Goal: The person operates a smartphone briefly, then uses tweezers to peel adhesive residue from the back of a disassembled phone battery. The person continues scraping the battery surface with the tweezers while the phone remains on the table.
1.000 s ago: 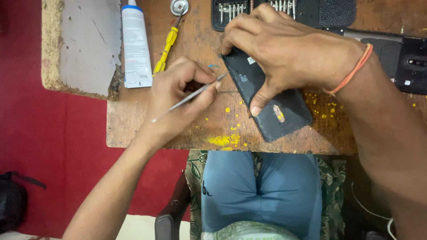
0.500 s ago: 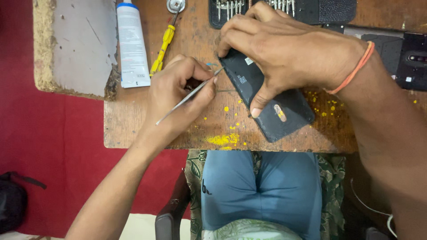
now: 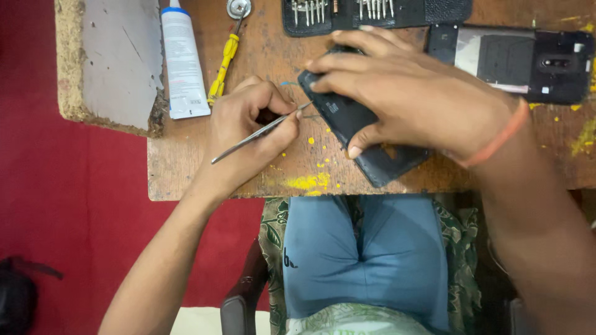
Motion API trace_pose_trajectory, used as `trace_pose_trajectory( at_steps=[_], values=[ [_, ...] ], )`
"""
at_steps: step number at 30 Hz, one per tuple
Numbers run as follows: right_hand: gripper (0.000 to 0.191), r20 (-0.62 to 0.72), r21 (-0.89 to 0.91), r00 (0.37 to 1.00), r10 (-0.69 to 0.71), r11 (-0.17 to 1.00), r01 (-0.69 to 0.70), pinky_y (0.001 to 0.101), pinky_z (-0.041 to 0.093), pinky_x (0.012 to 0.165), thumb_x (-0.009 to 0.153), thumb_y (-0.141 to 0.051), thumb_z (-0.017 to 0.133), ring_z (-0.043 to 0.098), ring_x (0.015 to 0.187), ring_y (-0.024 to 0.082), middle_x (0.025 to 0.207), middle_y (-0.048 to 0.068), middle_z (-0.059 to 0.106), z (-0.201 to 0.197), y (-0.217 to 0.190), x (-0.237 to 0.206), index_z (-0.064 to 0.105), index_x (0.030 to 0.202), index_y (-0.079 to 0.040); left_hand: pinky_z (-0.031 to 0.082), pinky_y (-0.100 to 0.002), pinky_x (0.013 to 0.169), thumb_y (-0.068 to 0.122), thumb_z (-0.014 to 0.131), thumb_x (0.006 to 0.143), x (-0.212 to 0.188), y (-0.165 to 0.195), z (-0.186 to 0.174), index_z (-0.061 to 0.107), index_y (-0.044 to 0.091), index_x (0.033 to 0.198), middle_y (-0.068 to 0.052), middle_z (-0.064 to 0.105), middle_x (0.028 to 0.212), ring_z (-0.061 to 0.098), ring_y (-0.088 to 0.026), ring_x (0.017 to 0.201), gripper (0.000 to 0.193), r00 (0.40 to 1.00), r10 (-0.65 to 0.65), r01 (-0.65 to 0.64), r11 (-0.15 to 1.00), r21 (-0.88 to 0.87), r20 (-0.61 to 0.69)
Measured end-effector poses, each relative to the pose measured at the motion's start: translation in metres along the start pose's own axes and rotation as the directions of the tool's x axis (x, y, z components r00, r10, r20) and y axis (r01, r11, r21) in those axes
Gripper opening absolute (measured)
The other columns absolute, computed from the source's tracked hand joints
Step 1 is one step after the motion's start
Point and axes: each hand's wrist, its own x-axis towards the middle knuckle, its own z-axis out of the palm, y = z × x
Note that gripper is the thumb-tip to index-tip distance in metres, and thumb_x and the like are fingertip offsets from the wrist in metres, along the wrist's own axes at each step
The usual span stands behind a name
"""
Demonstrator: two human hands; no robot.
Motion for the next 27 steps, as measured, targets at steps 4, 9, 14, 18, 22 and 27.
trace_pose_trajectory(
  at_steps=[4, 9, 14, 18, 22, 27],
  values=[
    [0.057, 0.021, 0.006, 0.976, 0.219, 0.976, -0.219, 0.0531, 0.031, 0.116, 0.086, -0.022, 0.072, 0.036, 0.146, 0.037, 0.155, 0.012, 0.048, 0.008, -0.05, -0.034, 0.061, 0.139, -0.006, 0.051, -0.031, 0.07, 0.007, 0.078, 0.088, -0.004, 0.002, 0.002, 0.064, 0.001, 0.088, -0.009, 0.065, 0.088, 0.064, -0.018, 0.079, 0.015, 0.995, 0.096, -0.094, 0.994, 0.061, -0.019],
    [0.05, -0.129, 0.023, 0.922, 0.364, 0.931, -0.364, 0.0557, 0.032, 0.118, 0.097, -0.026, 0.06, 0.039, 0.143, 0.046, 0.153, 0.02, 0.048, 0.028, -0.095, -0.042, 0.059, 0.142, -0.003, 0.052, -0.031, 0.072, 0.011, 0.076, 0.09, -0.003, 0.001, 0.001, 0.065, 0.001, 0.091, -0.009, 0.066, 0.088, 0.065, -0.018, 0.08, 0.015, 0.997, 0.072, -0.073, 0.997, 0.019, 0.027],
    [0.056, -0.203, -0.02, 0.894, 0.399, 0.911, -0.411, 0.0604, 0.033, 0.114, 0.095, -0.039, 0.058, 0.042, 0.14, 0.045, 0.152, 0.018, 0.049, 0.034, -0.099, -0.039, 0.06, 0.142, -0.007, 0.052, -0.031, 0.071, 0.014, 0.074, 0.088, 0.008, -0.005, -0.007, 0.064, 0.001, 0.09, -0.008, 0.068, 0.087, 0.066, -0.018, 0.08, 0.017, 0.991, 0.046, -0.051, 0.998, 0.035, 0.125],
    [0.062, -0.204, 0.021, 0.891, 0.405, 0.912, -0.41, 0.0629, 0.032, 0.113, 0.091, -0.048, 0.063, 0.041, 0.139, 0.044, 0.15, 0.017, 0.05, 0.038, -0.1, -0.04, 0.061, 0.139, -0.009, 0.05, -0.032, 0.071, 0.015, 0.073, 0.087, 0.013, -0.007, -0.009, 0.063, 0.002, 0.087, -0.009, 0.067, 0.086, 0.064, -0.02, 0.079, 0.016, 0.991, 0.044, -0.05, 0.998, 0.048, 0.124],
    [0.048, -0.171, 0.047, 0.879, 0.445, 0.895, -0.444, 0.0599, 0.035, 0.116, 0.095, -0.032, 0.066, 0.043, 0.143, 0.039, 0.153, 0.01, 0.052, 0.037, -0.095, -0.05, 0.065, 0.14, -0.016, 0.048, -0.037, 0.08, 0.014, 0.073, 0.085, 0.006, 0.001, 0.0, 0.064, 0.004, 0.087, -0.007, 0.068, 0.086, 0.061, -0.023, 0.081, 0.014, 0.995, 0.051, -0.061, 0.991, 0.121, 0.084],
    [0.046, -0.195, 0.019, 0.845, 0.498, 0.863, -0.504, 0.0571, 0.038, 0.11, 0.086, -0.018, 0.069, 0.046, 0.135, 0.039, 0.149, 0.012, 0.056, 0.035, -0.087, -0.06, 0.073, 0.132, -0.023, 0.045, -0.039, 0.082, 0.009, 0.077, 0.082, -0.001, 0.015, 0.014, 0.066, 0.005, 0.091, -0.007, 0.068, 0.087, 0.063, -0.025, 0.085, 0.015, 0.992, 0.109, -0.116, 0.984, 0.135, 0.064]
  ],
)
